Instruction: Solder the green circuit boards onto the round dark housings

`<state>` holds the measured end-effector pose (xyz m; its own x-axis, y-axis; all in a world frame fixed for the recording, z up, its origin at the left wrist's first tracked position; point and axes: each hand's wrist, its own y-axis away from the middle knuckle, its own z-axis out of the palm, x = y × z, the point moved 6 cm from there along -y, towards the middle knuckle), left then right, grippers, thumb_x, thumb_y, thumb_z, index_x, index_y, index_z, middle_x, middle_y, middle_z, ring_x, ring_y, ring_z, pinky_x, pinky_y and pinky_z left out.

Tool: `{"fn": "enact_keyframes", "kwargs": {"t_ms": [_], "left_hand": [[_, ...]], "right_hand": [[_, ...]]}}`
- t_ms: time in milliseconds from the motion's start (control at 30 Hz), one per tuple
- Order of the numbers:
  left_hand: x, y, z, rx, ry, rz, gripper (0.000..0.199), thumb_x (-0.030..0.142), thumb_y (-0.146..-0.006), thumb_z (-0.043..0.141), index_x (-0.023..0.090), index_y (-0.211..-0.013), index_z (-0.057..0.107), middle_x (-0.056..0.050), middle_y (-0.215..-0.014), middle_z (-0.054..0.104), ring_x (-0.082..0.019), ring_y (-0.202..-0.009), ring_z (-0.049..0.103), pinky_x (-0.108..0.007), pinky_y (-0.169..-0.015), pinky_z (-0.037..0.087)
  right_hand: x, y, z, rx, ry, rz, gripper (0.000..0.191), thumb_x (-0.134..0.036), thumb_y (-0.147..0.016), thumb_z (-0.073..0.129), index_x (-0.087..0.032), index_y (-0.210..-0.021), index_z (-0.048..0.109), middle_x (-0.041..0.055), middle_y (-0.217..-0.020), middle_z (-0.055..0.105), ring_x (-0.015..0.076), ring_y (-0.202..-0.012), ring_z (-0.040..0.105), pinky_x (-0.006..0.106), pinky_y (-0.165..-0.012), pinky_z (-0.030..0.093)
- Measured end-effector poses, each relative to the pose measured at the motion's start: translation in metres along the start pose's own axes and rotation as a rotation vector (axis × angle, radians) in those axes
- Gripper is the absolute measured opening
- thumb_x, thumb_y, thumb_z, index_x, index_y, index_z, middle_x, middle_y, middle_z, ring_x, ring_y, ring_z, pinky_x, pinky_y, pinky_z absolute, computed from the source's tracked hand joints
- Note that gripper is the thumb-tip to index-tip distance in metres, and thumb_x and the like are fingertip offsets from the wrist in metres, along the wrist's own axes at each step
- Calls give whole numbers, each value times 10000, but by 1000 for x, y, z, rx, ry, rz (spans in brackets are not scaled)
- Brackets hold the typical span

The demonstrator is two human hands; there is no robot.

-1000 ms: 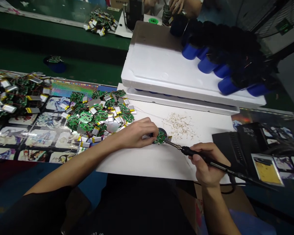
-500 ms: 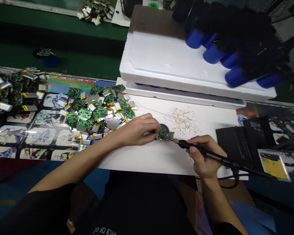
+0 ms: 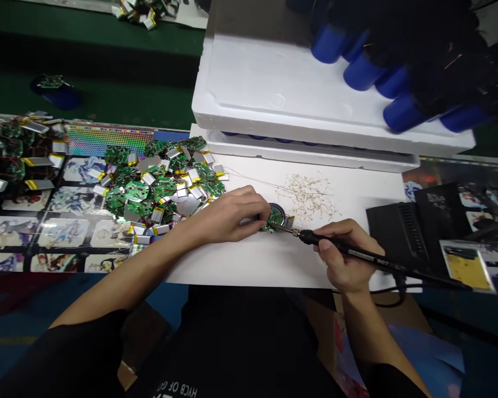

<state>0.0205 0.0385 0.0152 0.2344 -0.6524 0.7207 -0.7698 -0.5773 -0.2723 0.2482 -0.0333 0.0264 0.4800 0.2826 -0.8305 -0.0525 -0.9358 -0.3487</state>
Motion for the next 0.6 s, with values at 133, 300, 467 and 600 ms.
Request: {"fn": "enact_keyframes", "kwargs": {"t_ms": [133,300,467,600], "left_hand": [[0,0,-1,-7,2,3,138,211,-1069,563,202,-999,681,-68,-1066,769,-218,-1029,635,-350,-937,514],[1,-1,-2,-20,0,-2,152,225,-1078,554,201,-1006,686,-74,-1070,768,-222,-1031,633,-355,-935,516],[1,-1,-2,-31,-1,-10,154,228,-1080,554,202,-1005,686,-76,-1075,771,-225,-1038,636,-356,-939,516],[1,-1,-2,-20,-10,6,158,226,-1087,550,202,-1001,680,-73,-1070,770,-220,-1024,638,-352,-931,513]], "right_hand": [[-3,-2,0,2,25,-20,122,-346,-918,760,-226,-895,761,-11,-657,738,151,-476,675,256,-431,483],[-7,-4,1,-8,35,-48,118,-343,-908,747,-227,-885,750,-5,-660,749,154,-473,683,254,-421,491],[-10,-8,1,-14,40,-35,136,-351,-896,747,-223,-851,737,-7,-623,735,150,-455,669,248,-407,482],[-12,-8,1,-29,53,-66,101,-323,-890,743,-226,-860,741,-7,-644,747,145,-459,671,239,-402,477]]}}
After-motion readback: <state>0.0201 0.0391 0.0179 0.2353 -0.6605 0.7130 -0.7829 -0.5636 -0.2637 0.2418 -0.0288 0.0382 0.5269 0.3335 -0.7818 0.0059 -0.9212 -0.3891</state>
